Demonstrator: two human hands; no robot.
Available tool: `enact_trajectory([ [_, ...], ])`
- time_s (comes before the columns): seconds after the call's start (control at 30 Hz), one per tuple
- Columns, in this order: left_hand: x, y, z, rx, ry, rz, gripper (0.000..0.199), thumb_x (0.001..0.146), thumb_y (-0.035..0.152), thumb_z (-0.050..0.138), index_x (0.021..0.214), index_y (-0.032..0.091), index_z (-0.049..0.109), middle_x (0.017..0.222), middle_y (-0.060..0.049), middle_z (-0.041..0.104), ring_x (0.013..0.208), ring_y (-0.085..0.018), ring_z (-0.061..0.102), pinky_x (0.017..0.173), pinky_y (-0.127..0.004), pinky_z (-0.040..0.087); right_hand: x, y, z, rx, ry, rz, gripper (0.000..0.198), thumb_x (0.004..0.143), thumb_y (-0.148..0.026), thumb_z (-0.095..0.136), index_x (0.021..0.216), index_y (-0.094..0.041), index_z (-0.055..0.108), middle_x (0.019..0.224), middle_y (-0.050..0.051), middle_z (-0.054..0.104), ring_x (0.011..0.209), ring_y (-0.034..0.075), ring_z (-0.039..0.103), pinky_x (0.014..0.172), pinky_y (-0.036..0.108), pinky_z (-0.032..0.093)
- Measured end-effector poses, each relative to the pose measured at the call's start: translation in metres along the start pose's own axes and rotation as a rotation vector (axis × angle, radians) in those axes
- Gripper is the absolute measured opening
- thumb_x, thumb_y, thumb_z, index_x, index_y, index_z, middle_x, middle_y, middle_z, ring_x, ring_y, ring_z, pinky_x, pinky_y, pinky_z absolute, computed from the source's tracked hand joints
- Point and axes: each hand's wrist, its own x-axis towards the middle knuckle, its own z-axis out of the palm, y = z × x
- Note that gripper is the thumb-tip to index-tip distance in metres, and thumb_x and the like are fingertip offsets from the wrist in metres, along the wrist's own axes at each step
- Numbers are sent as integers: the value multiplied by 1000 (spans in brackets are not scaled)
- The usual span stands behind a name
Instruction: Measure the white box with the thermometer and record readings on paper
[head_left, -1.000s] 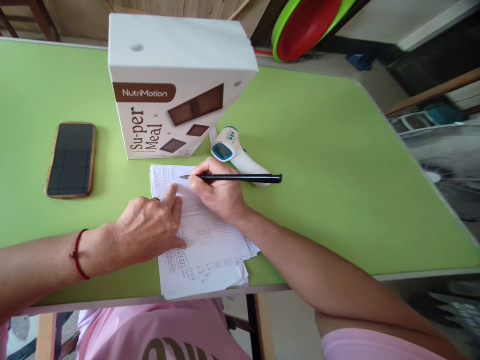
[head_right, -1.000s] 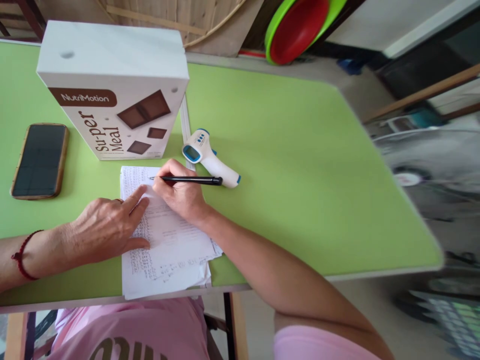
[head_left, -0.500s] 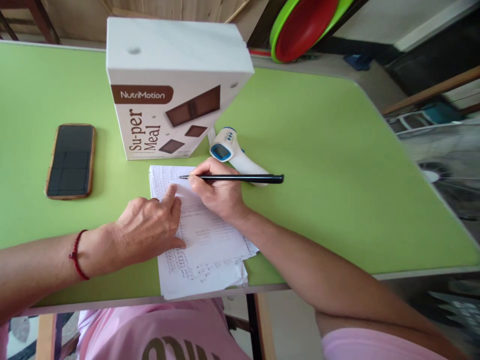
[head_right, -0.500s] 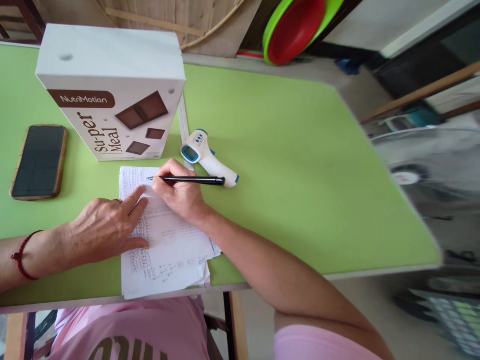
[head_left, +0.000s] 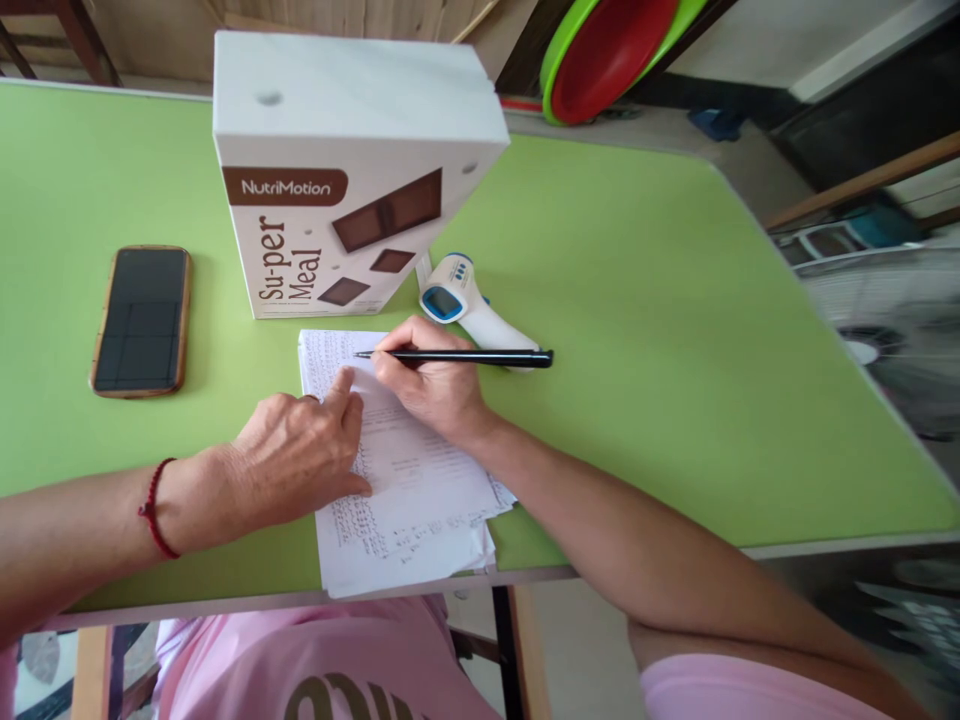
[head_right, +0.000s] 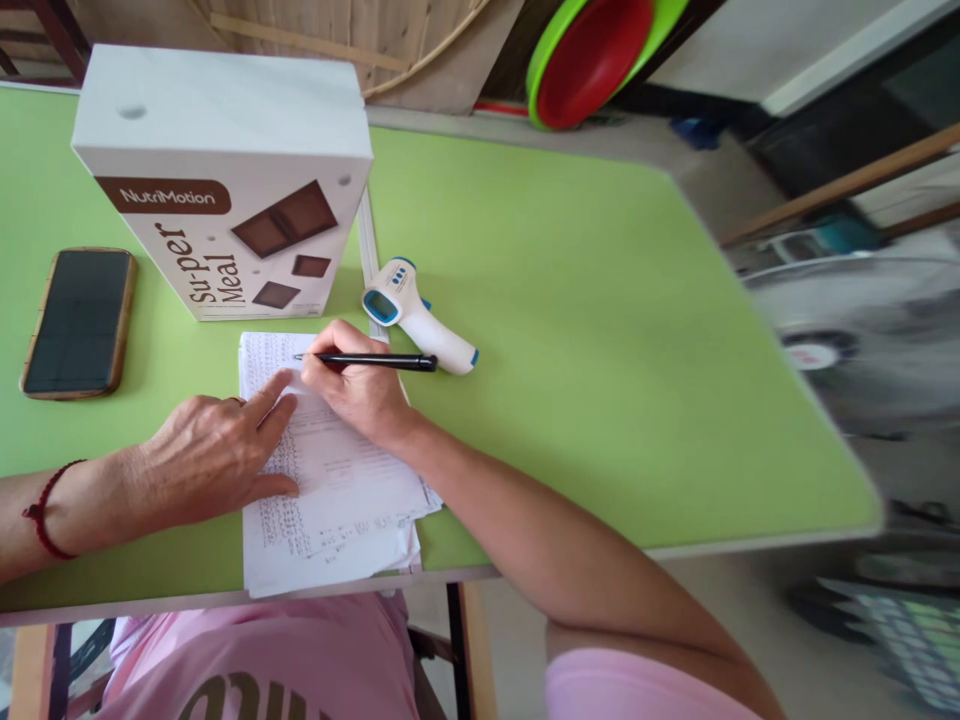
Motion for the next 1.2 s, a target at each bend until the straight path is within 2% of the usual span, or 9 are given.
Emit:
enact_trajectory([
  [0.5, 2, 0, 0, -18, -22, -12, 75, 89, 63, 63, 134, 4, 57, 156, -31, 35, 72, -28, 75, 54, -37, 60, 0, -3, -1, -12, -16, 84, 12, 82, -24, 58, 71, -24, 54, 62, -4, 62, 56, 12, 53, 56, 28, 44],
  [0.83, 0, 0, 0, -23, -17, -8, 71, 90, 62, 62, 132, 5, 59, 155, -30, 38, 72, -29, 75, 53, -38, 58, 1, -5, 0, 20, -4, 134, 11, 80, -24, 58, 70, -25, 53, 60, -4, 61, 54, 13, 52, 54, 29, 44],
  [1.0, 1, 0, 3, -18, 12, 10, 74, 90, 63, 62, 133, 3, 59, 151, -33, 42, 70, -29, 75, 51, -37, 56, -1, -4, 0, 33, 42, 80, 11, 81, -24, 58, 71, -24, 54, 60, -5, 60, 53, 11, 51, 52, 27, 43],
  [1.2, 2, -2, 2, -13, 24, 18, 73, 90, 63, 61, 132, 3, 60, 150, -32, 44, 69, -28, 74, 49, -36, 54, -3, -5, -1, -8, 56, -38, 7, 83, -18, 61, 85, -24, 57, 70, -4, 62, 57, 11, 55, 55, 27, 47],
])
